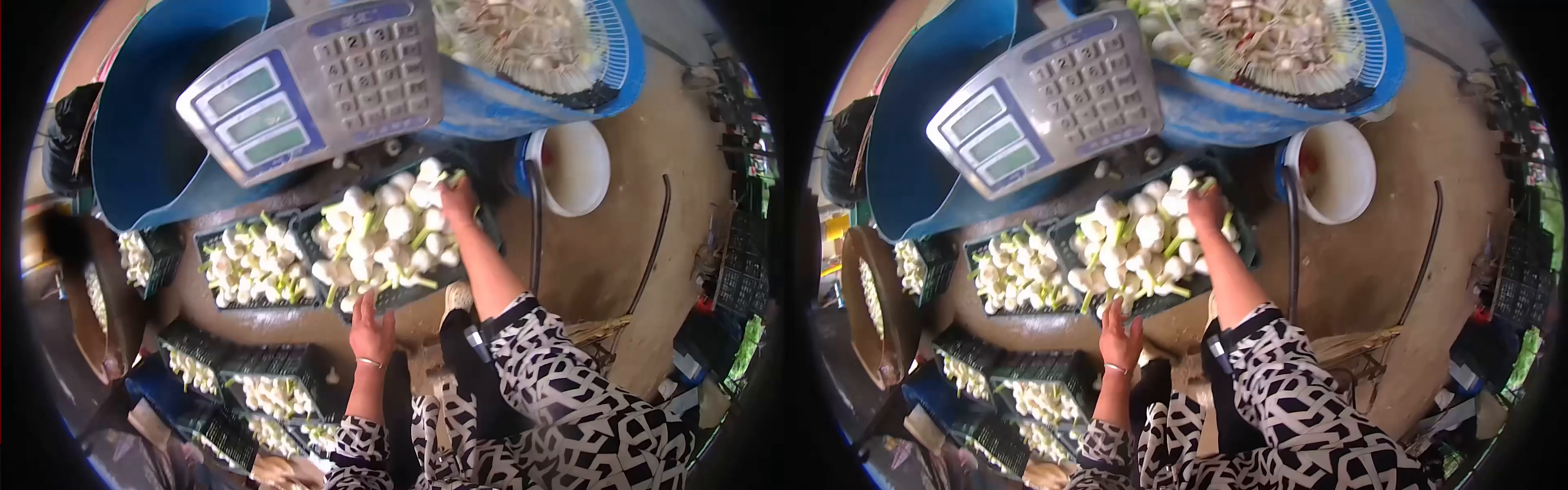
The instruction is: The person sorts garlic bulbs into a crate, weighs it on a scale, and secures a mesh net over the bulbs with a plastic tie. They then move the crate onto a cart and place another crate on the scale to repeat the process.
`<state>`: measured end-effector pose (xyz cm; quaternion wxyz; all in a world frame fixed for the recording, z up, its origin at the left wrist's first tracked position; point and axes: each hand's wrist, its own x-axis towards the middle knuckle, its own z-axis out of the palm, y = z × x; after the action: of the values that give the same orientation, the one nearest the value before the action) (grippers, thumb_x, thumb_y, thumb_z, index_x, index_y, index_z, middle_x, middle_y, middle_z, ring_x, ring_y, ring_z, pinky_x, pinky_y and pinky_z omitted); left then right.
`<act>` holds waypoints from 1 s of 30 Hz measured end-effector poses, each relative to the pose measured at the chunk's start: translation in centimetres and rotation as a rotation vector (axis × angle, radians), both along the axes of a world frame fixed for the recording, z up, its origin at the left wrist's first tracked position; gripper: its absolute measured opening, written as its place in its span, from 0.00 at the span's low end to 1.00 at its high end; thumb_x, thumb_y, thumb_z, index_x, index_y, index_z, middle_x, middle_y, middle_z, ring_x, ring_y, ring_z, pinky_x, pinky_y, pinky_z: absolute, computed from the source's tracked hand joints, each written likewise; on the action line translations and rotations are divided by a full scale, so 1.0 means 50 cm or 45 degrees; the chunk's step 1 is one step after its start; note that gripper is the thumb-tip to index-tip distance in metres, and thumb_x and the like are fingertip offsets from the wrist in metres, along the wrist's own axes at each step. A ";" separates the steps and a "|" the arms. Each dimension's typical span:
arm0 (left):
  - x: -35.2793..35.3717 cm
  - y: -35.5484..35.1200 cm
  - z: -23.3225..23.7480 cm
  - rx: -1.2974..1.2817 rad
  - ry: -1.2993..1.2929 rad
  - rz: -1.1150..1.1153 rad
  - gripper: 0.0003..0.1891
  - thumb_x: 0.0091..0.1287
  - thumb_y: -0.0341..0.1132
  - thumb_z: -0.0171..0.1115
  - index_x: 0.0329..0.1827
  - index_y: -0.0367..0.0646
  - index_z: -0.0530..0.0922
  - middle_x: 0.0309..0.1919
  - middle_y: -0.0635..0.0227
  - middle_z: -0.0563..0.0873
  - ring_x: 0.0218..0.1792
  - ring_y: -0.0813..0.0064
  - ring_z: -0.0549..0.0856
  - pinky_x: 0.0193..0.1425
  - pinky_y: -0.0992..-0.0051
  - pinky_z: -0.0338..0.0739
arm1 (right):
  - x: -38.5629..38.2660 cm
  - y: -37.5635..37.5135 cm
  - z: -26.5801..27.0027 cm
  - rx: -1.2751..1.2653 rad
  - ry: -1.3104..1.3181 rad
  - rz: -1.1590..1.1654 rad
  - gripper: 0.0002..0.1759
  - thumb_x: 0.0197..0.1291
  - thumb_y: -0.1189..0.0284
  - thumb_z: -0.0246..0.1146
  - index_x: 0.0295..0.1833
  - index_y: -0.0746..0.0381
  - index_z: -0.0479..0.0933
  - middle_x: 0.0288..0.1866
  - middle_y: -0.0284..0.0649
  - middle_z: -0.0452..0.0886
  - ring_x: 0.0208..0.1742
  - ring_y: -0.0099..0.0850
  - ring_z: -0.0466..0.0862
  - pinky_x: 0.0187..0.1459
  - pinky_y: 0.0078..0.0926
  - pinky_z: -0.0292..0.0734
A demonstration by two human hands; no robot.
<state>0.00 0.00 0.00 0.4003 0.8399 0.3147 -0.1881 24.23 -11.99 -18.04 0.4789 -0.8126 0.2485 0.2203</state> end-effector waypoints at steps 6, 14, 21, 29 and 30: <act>0.193 -0.056 -0.124 0.545 -0.163 -0.058 0.22 0.54 0.40 0.69 0.52 0.49 0.75 0.47 0.57 0.74 0.40 0.53 0.82 0.41 0.59 0.80 | 0.073 0.012 0.119 -0.406 -0.203 -0.004 0.24 0.45 0.65 0.68 0.48 0.63 0.75 0.45 0.51 0.82 0.47 0.49 0.82 0.51 0.39 0.77; 0.189 -0.040 0.043 0.040 -0.626 0.320 0.19 0.52 0.32 0.72 0.47 0.44 0.77 0.41 0.59 0.76 0.32 0.65 0.83 0.36 0.73 0.82 | -0.051 -0.122 0.457 0.900 -0.417 -0.332 0.12 0.51 0.83 0.64 0.41 0.62 0.74 0.38 0.40 0.82 0.41 0.28 0.82 0.47 0.27 0.76; 0.455 -0.163 0.383 -1.050 -1.331 0.418 0.39 0.65 0.28 0.65 0.77 0.44 0.52 0.66 0.56 0.68 0.55 0.68 0.80 0.56 0.73 0.76 | 0.144 -0.189 0.771 1.317 -0.824 -0.356 0.23 0.70 0.61 0.54 0.64 0.62 0.65 0.63 0.47 0.73 0.60 0.39 0.76 0.58 0.50 0.73; 0.057 0.007 0.025 0.513 -0.473 0.028 0.30 0.57 0.35 0.68 0.64 0.43 0.71 0.63 0.51 0.73 0.60 0.52 0.75 0.63 0.59 0.71 | -0.085 -0.219 0.450 0.457 -0.363 0.281 0.21 0.65 0.73 0.62 0.62 0.63 0.71 0.56 0.42 0.81 0.49 0.28 0.82 0.48 0.25 0.77; 0.043 0.055 0.002 0.591 -0.419 0.022 0.30 0.56 0.36 0.68 0.63 0.43 0.71 0.63 0.51 0.72 0.62 0.49 0.72 0.65 0.57 0.68 | -0.106 -0.203 0.382 0.301 -0.377 0.447 0.22 0.61 0.74 0.63 0.61 0.63 0.71 0.56 0.42 0.81 0.48 0.29 0.83 0.49 0.26 0.77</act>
<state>2.17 2.76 0.08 0.2447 0.9255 0.2874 0.0311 18.92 -22.15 1.04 0.5561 -0.8051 0.0032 0.2062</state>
